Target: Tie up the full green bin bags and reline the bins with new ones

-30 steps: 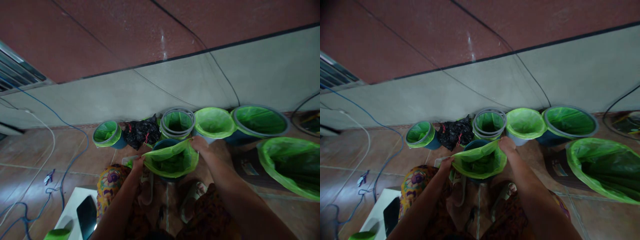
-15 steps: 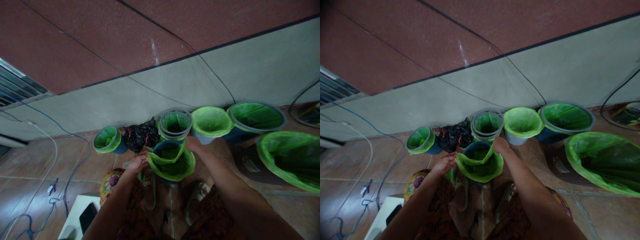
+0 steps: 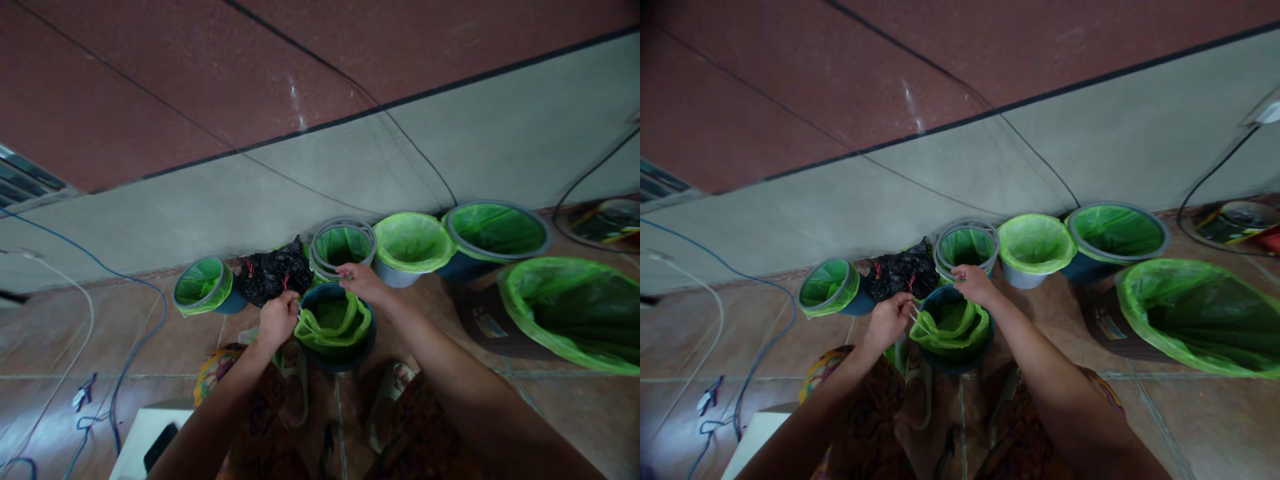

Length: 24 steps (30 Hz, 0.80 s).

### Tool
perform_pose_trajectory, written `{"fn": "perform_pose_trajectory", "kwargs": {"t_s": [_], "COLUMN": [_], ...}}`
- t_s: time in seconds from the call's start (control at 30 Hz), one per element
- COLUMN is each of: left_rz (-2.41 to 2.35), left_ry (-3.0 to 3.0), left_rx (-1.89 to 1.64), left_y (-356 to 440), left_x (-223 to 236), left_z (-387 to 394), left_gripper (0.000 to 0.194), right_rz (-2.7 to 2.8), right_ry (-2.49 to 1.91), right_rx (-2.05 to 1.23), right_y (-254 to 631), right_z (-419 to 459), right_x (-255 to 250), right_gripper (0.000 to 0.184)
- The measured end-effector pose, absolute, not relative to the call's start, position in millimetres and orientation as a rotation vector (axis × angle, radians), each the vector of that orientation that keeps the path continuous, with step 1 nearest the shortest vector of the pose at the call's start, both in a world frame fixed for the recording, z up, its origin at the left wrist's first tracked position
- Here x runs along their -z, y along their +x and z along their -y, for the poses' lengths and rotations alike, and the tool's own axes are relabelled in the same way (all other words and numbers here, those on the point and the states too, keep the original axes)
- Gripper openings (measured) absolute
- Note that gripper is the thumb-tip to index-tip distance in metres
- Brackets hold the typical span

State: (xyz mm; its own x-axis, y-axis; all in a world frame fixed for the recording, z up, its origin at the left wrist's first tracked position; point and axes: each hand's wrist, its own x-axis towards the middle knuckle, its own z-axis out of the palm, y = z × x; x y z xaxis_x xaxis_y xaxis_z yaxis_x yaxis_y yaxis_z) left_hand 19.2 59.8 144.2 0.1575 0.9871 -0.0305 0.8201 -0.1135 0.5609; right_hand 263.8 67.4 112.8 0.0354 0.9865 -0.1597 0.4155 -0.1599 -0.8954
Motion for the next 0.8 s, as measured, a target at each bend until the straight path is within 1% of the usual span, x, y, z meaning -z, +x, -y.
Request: {"fn": "perform_pose_trajectory", "kwargs": {"t_s": [0.13, 0.23, 0.3, 0.37, 0.4, 0.43, 0.53, 0.57, 0.7, 0.8], "left_rz": [-1.358, -1.196, -1.147, -1.106, -1.082, -1.058, -1.019, -1.023, -1.121, -1.227], "left_ry": [1.881, 1.769, 1.705, 1.657, 1.639, 1.627, 1.586, 1.556, 1.307, 1.154], "left_rx": [-0.755, -0.910, -0.958, -0.990, -1.001, -1.009, -1.026, -1.038, -1.059, -0.949], "left_y": [33, 43, 51, 59, 63, 66, 75, 77, 80, 78], "left_x": [-173, -185, -188, -186, -184, -180, -166, -161, -139, -127], "left_z": [-60, -67, -75, -85, -89, -94, -105, -108, -123, -129], "left_gripper": [0.023, 0.024, 0.024, 0.022, 0.021, 0.022, 0.026, 0.028, 0.029, 0.022], "right_rz": [1.187, 1.093, 1.085, 1.116, 1.146, 1.183, 1.308, 1.324, 1.200, 0.980], "right_ry": [-1.281, -1.050, -0.979, -0.974, -0.985, -1.003, -1.103, -1.151, -1.275, -1.274], "right_rx": [-1.362, -1.530, -1.596, -1.648, -1.674, -1.696, -1.705, -1.684, -1.636, -1.672], "right_y": [254, 249, 245, 239, 235, 231, 221, 219, 220, 223], "right_z": [-63, -58, -55, -53, -53, -52, -53, -54, -58, -62], "right_x": [-127, -139, -144, -143, -141, -139, -132, -131, -129, -128], "right_gripper": [0.039, 0.043, 0.048, 0.053, 0.052, 0.048, 0.015, 0.011, 0.024, 0.028]}}
